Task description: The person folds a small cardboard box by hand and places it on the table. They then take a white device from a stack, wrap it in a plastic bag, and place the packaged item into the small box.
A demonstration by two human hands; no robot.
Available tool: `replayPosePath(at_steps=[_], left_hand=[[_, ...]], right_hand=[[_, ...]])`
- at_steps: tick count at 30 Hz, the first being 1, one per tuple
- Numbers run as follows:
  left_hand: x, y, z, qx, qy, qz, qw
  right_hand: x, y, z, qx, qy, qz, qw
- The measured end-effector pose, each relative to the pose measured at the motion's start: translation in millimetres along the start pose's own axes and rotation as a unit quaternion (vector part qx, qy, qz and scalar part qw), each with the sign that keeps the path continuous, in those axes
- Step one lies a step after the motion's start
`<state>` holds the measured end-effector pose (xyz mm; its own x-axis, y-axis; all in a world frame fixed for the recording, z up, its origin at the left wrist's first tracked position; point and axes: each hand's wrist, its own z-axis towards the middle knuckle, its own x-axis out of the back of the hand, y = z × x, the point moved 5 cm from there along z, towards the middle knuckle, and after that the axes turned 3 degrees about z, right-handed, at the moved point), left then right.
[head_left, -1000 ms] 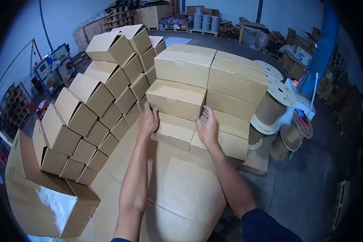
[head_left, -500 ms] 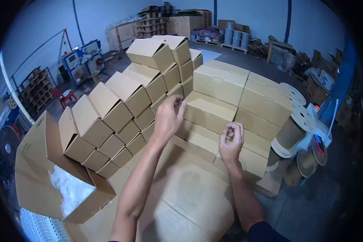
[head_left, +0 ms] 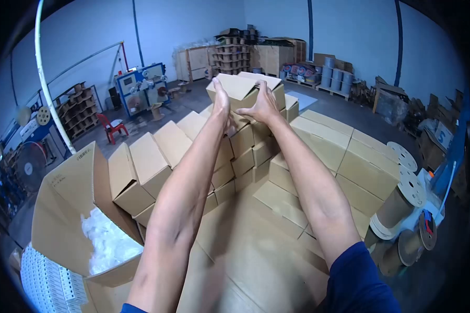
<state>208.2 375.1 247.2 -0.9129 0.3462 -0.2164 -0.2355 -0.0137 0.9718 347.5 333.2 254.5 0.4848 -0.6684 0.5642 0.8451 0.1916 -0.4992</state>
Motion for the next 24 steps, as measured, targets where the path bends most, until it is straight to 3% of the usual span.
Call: replayPosePath(at_steps=[4,8,11,12,15,16,19,21,23,24], left_hand=[[6.4,-1.2,-3.5,0.022,0.001,0.0,1.0],[11.8,-0.9,-9.7,0.03,-0.041,-0.034,0.998],[8.1,6.5,-24.8,0.035,-0.016,-0.007,0.999],[9.6,8.2,-22.2,0.005,-0.054,-0.037,0.998],[7.7,14.9,-16.0,-0.116,-0.156,-0.09,0.977],[8.1,23.7,-40.7,-0.119,-0.082,-0.072,0.987],[19.5,32.9,-78.8,-0.219,-0.167,-0.058,0.96],[22.6,41.1,-132.0,-0.284,-0.187,0.006,0.941],[31.9,31.2,-173.4,-0.263,-0.192,0.045,0.944],[35.9,23.9,-198.7,-0.243,-0.193,-0.018,0.95]], right_hand=[[-4.9,-9.1,7.1,-0.012,0.054,-0.003,0.998],[7.3,-35.9,0.6,0.065,0.134,0.056,0.987],[21.1,-59.0,-6.0,0.129,0.172,0.069,0.974],[28.8,-70.5,-13.0,0.127,0.199,0.054,0.97],[42.5,-94.9,-32.0,0.127,0.183,0.197,0.955],[49.3,-103.3,-44.6,0.159,0.167,0.202,0.952],[69.2,-116.8,-80.7,0.216,0.128,0.277,0.928],[80.2,-118.1,-113.9,0.178,0.083,0.376,0.906],[92.3,-127.3,-162.3,0.169,0.049,0.44,0.88],[95.6,-129.9,-188.9,0.144,0.031,0.477,0.866]])
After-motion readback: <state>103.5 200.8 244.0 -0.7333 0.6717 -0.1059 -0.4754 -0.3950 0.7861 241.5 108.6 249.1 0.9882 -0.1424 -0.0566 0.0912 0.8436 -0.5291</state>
